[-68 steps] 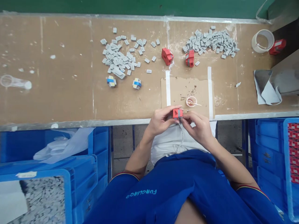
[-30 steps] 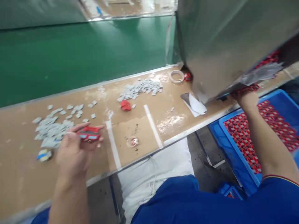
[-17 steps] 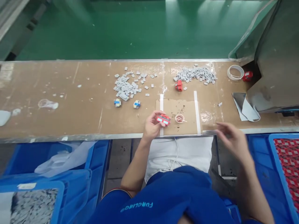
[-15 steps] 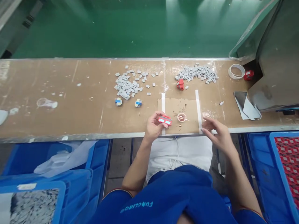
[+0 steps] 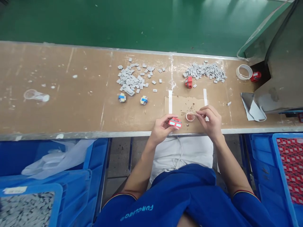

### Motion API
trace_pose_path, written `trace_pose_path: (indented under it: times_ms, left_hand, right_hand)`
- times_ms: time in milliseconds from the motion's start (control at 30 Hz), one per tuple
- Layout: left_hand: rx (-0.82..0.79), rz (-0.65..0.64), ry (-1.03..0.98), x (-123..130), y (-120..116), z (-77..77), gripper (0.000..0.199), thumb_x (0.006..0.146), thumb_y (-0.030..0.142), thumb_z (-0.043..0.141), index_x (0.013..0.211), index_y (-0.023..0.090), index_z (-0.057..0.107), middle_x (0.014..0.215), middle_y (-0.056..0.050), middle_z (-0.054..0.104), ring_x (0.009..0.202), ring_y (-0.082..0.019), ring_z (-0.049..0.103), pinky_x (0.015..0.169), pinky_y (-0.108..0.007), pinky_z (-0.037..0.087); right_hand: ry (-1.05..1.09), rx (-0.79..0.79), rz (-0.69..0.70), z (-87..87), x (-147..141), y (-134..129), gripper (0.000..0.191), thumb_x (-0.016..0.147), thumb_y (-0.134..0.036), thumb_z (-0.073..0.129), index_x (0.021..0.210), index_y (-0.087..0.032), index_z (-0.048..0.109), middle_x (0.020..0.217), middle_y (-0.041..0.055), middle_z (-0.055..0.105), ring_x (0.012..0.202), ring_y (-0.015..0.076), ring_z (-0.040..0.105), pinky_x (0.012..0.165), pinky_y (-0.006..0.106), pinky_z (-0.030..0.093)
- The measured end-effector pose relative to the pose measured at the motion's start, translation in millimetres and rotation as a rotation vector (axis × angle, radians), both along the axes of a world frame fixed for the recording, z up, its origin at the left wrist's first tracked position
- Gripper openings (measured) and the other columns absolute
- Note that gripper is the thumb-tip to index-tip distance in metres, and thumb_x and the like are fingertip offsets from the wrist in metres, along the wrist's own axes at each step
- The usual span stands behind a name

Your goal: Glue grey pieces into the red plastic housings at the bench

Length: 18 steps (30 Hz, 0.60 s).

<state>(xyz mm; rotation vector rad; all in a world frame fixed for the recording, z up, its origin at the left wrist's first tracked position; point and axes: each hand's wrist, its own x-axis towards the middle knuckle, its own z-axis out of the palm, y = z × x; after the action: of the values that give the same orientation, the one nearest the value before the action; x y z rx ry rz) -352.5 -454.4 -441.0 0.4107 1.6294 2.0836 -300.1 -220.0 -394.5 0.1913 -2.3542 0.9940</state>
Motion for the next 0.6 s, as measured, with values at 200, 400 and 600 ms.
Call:
trace_pose_path:
  times_ms: [200,400,600]
  left_hand:
    - [-0.035,0.004,0.039,1,-1,-0.4,0.047,0.077,0.038,0.093,0.116,0.017,0.077,0.102,-0.010,0.082,0.092,-0.019,0.078,0.082,-0.026,0.061]
    - [-0.129,0.011,0.127,4,-1,-5.2,0.047,0.079,0.035,0.090,0.121,0.016,0.077,0.104,-0.011,0.083,0.092,-0.021,0.080,0.083,-0.027,0.063]
    - [-0.214,0.031,0.291,7,1,-0.4,0.033,0.085,0.030,0.084,0.114,0.017,0.078,0.102,-0.008,0.083,0.087,-0.019,0.079,0.081,-0.027,0.062]
  right_hand:
    - [-0.206,-0.480,-0.236,-15.5,14,-8,0.029,0.094,-0.049,0.077,0.086,-0.021,0.074,0.079,0.0046,0.078,0.068,0.0183,0.074,0.067,0.033,0.062]
    - [-0.318,-0.827,-0.249,-8.2,18,-16,0.039,0.081,-0.057,0.088,0.078,-0.021,0.072,0.072,0.0037,0.078,0.063,0.0198,0.076,0.061,0.033,0.066]
    - [-0.269,-0.717,-0.162,12.8,29,-33,0.021,0.089,-0.040,0.085,0.084,-0.021,0.076,0.083,0.0050,0.083,0.073,0.0204,0.080,0.068,0.032,0.069]
